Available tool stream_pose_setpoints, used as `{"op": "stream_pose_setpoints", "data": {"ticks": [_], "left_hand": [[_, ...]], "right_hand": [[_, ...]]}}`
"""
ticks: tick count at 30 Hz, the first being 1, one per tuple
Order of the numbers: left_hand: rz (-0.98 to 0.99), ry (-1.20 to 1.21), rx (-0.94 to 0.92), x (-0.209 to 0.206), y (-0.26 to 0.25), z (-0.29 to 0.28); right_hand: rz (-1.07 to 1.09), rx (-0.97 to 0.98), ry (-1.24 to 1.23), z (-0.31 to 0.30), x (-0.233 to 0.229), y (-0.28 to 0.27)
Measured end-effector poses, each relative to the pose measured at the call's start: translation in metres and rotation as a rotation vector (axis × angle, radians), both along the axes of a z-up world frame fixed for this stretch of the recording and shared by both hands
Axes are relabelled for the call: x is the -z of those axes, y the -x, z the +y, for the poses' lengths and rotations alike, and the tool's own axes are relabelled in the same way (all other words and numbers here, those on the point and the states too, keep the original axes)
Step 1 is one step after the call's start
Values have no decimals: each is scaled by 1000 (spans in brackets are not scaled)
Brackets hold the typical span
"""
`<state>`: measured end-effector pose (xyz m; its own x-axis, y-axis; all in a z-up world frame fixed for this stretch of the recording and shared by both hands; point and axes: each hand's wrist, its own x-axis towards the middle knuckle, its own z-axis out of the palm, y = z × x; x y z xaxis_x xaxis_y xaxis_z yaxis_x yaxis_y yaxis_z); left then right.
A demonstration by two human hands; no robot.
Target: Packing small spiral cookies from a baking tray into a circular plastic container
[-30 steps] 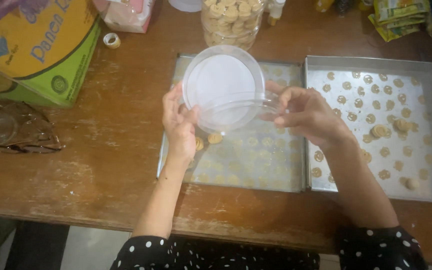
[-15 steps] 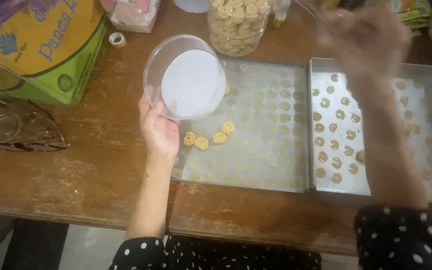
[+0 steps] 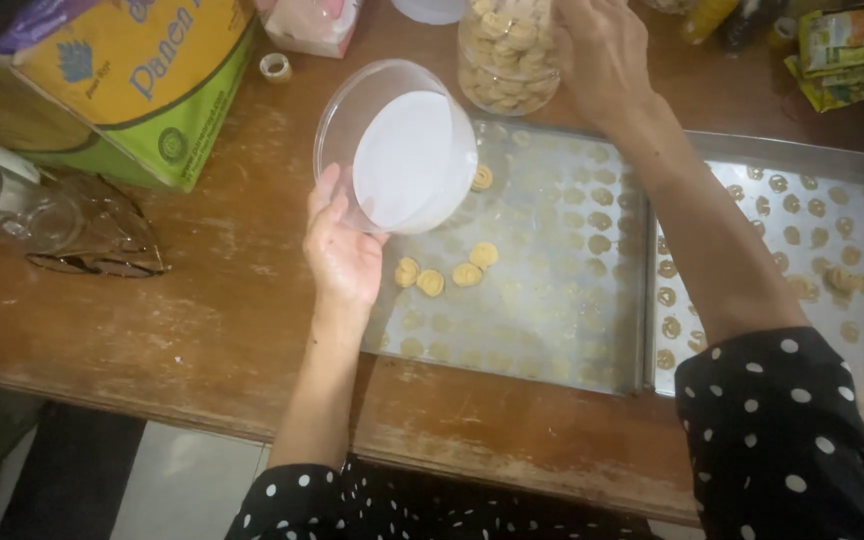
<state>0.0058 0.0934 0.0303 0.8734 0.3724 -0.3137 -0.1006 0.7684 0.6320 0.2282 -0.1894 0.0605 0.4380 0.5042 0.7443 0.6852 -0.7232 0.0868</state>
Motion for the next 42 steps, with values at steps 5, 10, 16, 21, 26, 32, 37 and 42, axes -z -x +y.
{"op": "stream_pose_setpoints", "data": {"ticks": [5,10,16,21,26,32,37,42], "left_hand": [[-86,55,13,13,-2,3],[-187,108,45,22,-1,7],[-211,273,97,13,5,2],[-261,414,120,39,-5,8],[-249,407,141,44,-6,9],[-266,351,186,41,-2,5],[-277,348,207,34,3,0],[-278,318,202,29,5,-4]], "right_hand": [[153,34,53,2,2,1],[112,-69,21,22,-32,50],[361,-352,20,47,22,94],[572,-191,55,63,56,89],[729,53,257,90,118,51],[774,61,258,73,84,67],[814,34,157,43,82,77],[829,-69,71,45,78,80]]}}
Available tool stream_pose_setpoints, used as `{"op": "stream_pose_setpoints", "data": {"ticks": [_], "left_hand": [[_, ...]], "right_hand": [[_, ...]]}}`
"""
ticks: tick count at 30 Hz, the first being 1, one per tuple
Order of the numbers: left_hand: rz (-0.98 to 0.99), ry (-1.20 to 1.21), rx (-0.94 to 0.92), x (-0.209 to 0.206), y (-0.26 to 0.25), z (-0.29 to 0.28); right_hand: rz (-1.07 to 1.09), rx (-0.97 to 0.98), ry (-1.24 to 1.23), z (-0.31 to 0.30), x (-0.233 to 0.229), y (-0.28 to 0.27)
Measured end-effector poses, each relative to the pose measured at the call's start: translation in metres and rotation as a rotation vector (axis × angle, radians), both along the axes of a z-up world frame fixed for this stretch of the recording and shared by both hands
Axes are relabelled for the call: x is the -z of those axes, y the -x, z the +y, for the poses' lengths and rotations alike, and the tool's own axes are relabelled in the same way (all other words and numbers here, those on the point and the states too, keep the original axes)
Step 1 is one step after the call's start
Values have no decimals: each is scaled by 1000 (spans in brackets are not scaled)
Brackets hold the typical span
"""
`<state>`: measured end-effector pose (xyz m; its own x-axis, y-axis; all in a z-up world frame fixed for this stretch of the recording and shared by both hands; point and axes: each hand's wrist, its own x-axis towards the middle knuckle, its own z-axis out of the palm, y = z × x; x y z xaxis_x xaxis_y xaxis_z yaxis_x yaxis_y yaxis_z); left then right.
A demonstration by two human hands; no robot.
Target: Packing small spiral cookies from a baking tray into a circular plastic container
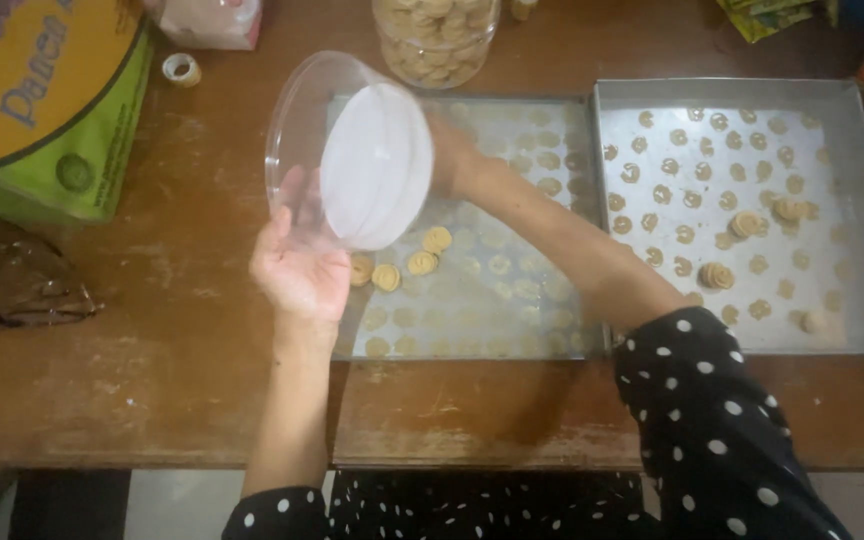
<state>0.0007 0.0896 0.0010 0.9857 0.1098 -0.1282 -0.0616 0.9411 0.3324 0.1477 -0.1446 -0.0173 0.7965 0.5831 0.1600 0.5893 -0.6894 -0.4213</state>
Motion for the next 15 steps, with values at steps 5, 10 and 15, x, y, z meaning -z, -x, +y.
{"op": "stream_pose_setpoints", "data": {"ticks": [5,10,15], "left_hand": [[-47,-70,23,3,0,-8],[-113,-143,77,-11,8,-29],[-73,-63,197,8,3,-49]], "right_hand": [[44,-72,-144,-5,4,11],[129,17,79,-64,-9,60],[133,61,45,-98,-29,110]]}}
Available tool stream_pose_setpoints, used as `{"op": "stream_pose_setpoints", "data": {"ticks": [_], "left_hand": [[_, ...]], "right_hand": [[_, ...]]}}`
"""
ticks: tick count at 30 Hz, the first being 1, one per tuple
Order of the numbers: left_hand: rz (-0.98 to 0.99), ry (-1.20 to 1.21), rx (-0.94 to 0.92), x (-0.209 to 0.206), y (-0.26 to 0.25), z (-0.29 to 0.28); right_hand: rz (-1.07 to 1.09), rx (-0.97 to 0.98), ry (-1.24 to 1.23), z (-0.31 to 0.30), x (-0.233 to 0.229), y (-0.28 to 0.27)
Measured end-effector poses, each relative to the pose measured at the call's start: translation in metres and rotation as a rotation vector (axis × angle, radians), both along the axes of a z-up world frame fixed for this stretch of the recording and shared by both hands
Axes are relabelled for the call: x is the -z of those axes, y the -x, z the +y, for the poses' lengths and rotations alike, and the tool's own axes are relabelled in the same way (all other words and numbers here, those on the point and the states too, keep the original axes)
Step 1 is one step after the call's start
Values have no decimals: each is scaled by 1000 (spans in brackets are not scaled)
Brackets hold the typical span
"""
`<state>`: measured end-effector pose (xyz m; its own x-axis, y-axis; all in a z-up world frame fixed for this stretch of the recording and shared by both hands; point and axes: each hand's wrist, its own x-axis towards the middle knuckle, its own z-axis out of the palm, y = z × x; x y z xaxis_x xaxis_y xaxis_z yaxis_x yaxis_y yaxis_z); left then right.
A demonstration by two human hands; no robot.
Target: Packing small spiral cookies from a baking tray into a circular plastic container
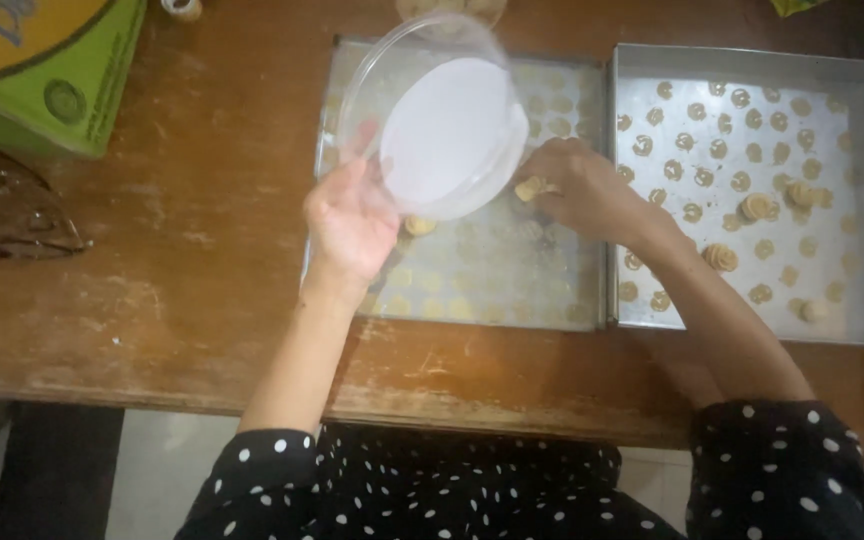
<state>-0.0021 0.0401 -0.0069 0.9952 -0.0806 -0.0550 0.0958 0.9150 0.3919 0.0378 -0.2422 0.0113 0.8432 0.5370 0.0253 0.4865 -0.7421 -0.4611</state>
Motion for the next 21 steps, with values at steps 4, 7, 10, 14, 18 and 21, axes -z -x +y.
{"op": "stream_pose_setpoints", "data": {"ticks": [4,7,10,14,18,21], "left_hand": [[29,21,10,-26,11,-17],[24,-10,-20,-27,9,-21],[109,-1,-28,-15,0,-17],[206,-41,-76,-8,-9,-5],[116,-105,-100,-28,3,-9],[44,-111,-149,-8,0,-12]], "right_hand": [[-6,88,-88,-17,-17,8],[-45,120,-55,-31,-18,6],[17,102,43,-33,-17,10],[99,112,177,-26,-12,10],[129,99,149,-26,-14,10],[204,145,103,-25,-24,13]]}}
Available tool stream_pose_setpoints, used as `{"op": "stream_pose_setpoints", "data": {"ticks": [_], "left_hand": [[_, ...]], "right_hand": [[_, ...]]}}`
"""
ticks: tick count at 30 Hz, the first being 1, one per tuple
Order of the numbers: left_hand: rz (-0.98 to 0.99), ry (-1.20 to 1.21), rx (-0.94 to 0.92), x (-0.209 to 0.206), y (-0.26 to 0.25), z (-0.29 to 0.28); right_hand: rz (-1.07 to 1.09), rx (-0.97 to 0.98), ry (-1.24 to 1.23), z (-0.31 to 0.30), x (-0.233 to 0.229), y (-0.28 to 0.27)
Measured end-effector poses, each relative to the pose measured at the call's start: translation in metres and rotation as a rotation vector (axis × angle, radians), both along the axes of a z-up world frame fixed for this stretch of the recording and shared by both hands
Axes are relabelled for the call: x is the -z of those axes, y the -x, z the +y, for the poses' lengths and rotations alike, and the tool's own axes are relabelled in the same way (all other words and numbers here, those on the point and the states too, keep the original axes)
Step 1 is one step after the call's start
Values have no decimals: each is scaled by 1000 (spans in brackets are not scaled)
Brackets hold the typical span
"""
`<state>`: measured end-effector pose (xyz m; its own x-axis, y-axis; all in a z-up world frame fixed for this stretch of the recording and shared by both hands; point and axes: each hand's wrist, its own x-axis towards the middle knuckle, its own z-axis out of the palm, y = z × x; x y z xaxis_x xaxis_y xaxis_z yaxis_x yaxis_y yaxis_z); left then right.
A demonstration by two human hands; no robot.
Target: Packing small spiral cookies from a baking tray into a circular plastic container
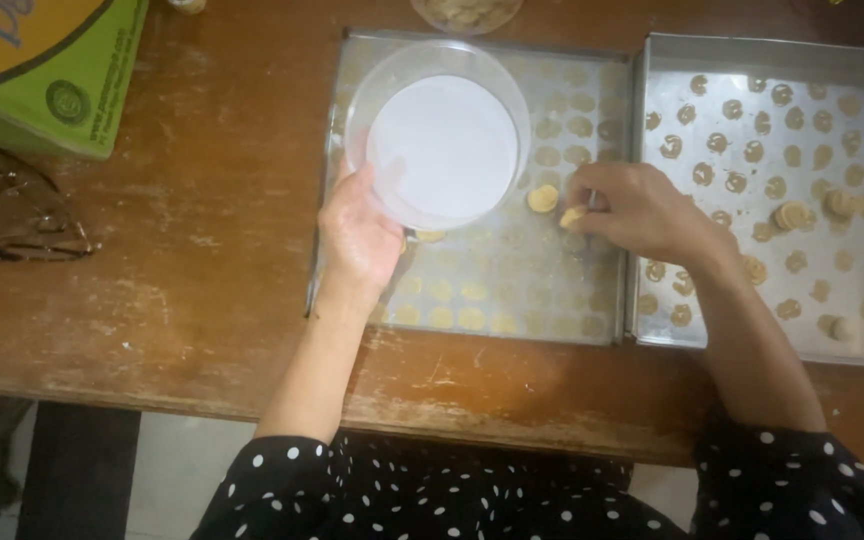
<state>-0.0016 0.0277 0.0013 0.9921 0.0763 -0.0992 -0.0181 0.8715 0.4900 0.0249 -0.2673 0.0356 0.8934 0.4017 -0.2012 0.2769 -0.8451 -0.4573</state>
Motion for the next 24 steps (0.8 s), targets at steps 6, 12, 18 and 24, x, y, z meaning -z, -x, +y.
{"op": "stream_pose_setpoints", "data": {"ticks": [6,12,18,24], "left_hand": [[10,-202,25,13,-1,-3],[-78,-328,135,16,12,-30],[-170,-346,121,21,21,-38],[-165,-362,169,15,25,-40]], "right_hand": [[-251,-119,-197,-13,-56,22],[-451,-257,-413,35,-79,63],[-318,-198,-387,60,-33,59],[-159,-190,-228,66,-21,55]]}}
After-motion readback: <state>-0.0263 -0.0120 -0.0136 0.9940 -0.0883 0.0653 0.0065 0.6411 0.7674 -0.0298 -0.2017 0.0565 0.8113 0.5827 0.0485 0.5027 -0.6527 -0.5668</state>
